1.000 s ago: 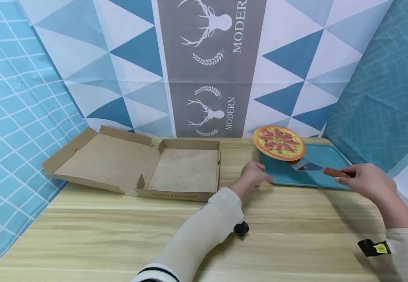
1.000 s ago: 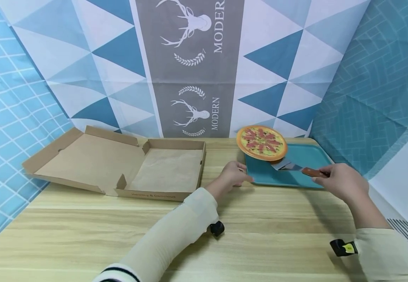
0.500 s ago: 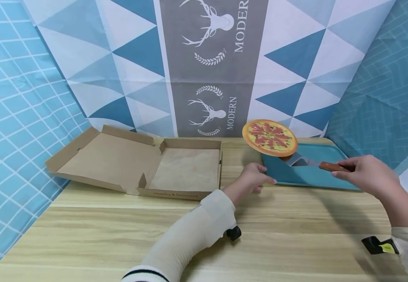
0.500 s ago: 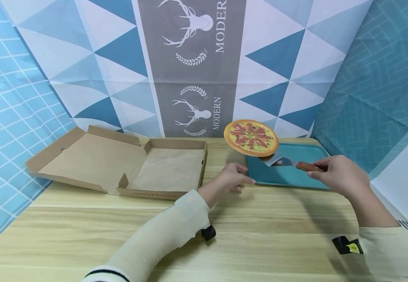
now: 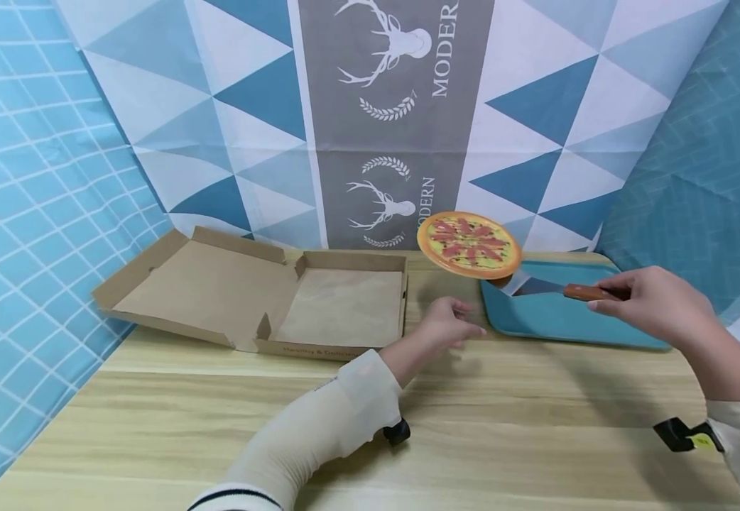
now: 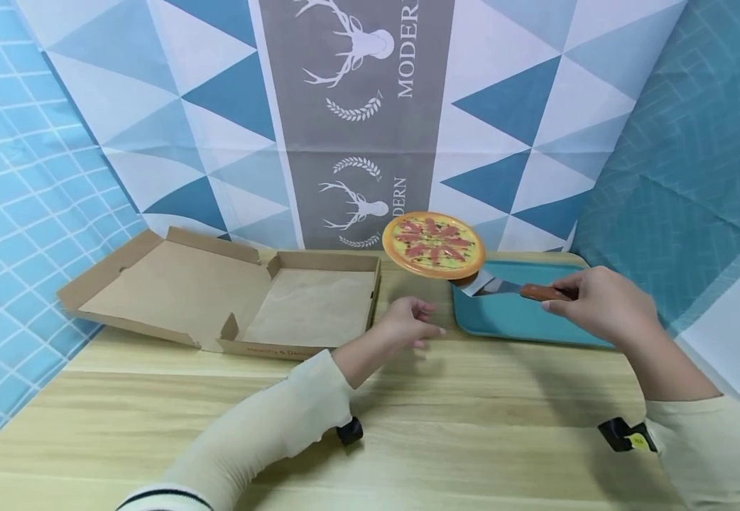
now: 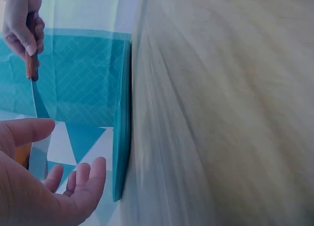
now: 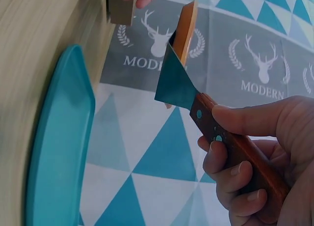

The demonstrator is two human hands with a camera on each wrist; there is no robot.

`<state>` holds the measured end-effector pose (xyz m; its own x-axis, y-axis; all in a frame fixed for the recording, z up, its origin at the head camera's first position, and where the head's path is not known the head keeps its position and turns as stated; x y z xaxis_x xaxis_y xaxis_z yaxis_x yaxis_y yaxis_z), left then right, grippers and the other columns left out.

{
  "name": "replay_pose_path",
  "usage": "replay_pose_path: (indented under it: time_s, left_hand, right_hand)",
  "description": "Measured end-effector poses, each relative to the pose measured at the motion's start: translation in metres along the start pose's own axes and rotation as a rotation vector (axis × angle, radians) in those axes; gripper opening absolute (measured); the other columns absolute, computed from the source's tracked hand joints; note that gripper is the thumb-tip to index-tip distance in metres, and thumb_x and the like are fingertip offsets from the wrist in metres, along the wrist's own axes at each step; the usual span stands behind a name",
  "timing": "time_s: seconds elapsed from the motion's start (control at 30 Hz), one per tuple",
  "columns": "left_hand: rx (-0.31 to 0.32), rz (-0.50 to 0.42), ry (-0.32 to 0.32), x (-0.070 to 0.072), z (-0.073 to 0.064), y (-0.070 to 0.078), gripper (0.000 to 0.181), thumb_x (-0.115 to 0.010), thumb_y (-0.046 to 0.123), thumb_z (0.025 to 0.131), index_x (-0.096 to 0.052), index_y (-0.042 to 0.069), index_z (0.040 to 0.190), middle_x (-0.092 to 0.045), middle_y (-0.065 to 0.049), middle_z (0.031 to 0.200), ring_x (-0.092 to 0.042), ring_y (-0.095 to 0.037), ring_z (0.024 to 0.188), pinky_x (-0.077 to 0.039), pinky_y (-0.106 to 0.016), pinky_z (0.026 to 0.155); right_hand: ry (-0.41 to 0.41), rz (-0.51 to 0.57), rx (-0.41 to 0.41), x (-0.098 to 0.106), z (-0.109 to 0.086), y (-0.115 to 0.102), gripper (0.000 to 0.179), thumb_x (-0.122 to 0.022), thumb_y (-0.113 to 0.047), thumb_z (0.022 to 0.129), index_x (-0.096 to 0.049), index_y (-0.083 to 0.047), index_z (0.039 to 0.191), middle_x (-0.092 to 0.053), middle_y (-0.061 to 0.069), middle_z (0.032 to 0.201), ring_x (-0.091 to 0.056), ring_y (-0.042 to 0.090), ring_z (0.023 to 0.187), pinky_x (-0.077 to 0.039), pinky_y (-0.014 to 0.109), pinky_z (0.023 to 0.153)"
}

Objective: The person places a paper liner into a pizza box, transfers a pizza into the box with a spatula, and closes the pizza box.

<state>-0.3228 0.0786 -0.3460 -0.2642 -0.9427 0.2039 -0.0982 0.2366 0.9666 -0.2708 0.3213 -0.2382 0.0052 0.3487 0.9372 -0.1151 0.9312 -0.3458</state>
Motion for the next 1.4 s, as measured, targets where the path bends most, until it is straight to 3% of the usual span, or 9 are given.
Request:
replay_pose_path:
  time_s: [0.13,0.3,0.47,1.0,1.23,1.4]
  left_hand:
    - [-0.076,0.024,-0.032,0.010,-0.008,0.000,0.041,-0.079,0.002,0.079,-0.062,0.002,0.116,-0.058,-0.015,0.115,-0.056,-0.016,0.088,-0.057,-0.037,0.075]
    - [-0.172,0.067,-0.072,0.022,-0.019,0.006,0.038,-0.078,0.003,0.080,-0.063,0.004,0.115,-0.059,-0.006,0.106,-0.056,-0.014,0.091,-0.053,-0.027,0.075]
    - [-0.214,0.057,-0.108,0.032,-0.029,0.012,0.036,-0.073,-0.004,0.079,-0.064,0.001,0.114,-0.060,-0.004,0.104,-0.055,-0.014,0.094,-0.051,-0.026,0.078]
    - [-0.210,0.144,-0.131,0.070,-0.058,0.008,0.034,-0.070,0.000,0.085,-0.061,0.002,0.117,-0.057,-0.006,0.112,-0.054,-0.017,0.096,-0.050,-0.029,0.081]
    - [-0.167,0.118,-0.161,0.084,-0.070,-0.003,0.036,-0.070,0.002,0.085,-0.059,0.003,0.119,-0.055,-0.007,0.114,-0.053,-0.019,0.098,-0.050,-0.028,0.077]
    - [-0.172,0.096,-0.158,0.094,-0.077,-0.004,0.036,-0.070,0.003,0.085,-0.059,0.002,0.119,-0.054,-0.010,0.115,-0.053,-0.021,0.099,-0.051,-0.029,0.078]
  right_hand:
    - [-0.003,-0.014,0.020,0.001,0.002,-0.009,0.058,-0.066,-0.040,0.092,-0.059,0.006,0.126,-0.063,-0.002,0.070,-0.047,0.020,0.059,-0.033,0.035,0.047]
    - [0.001,-0.008,0.040,0.001,0.004,-0.021,0.057,-0.066,-0.040,0.092,-0.060,0.004,0.126,-0.059,-0.001,0.065,-0.042,0.021,0.054,-0.030,0.034,0.046]
    - [0.004,-0.001,0.050,-0.001,0.005,-0.029,0.054,-0.068,-0.038,0.091,-0.061,0.003,0.124,-0.059,0.000,0.065,-0.041,0.021,0.053,-0.028,0.033,0.046]
    - [0.019,0.017,0.110,-0.004,0.008,-0.058,0.042,-0.072,-0.028,0.089,-0.066,0.003,0.117,-0.064,0.001,0.078,-0.046,0.021,0.059,-0.032,0.035,0.047]
    - [0.008,0.032,0.117,-0.008,0.008,-0.066,0.039,-0.073,-0.027,0.088,-0.068,0.001,0.115,-0.064,0.000,0.076,-0.047,0.021,0.060,-0.034,0.035,0.048]
    - [0.011,0.044,0.129,-0.011,0.007,-0.072,0.036,-0.073,-0.026,0.088,-0.070,0.000,0.113,-0.066,0.000,0.076,-0.047,0.021,0.057,-0.033,0.034,0.046]
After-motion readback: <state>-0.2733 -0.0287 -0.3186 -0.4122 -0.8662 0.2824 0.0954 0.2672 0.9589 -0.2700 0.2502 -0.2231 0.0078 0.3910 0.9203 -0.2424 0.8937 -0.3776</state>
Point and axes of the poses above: each hand's wrist, its own z-axis towards the middle knuckle, its own x-axis out of the back of the hand, y = z × x, the point moved 8 cm from there along z, towards the middle knuckle
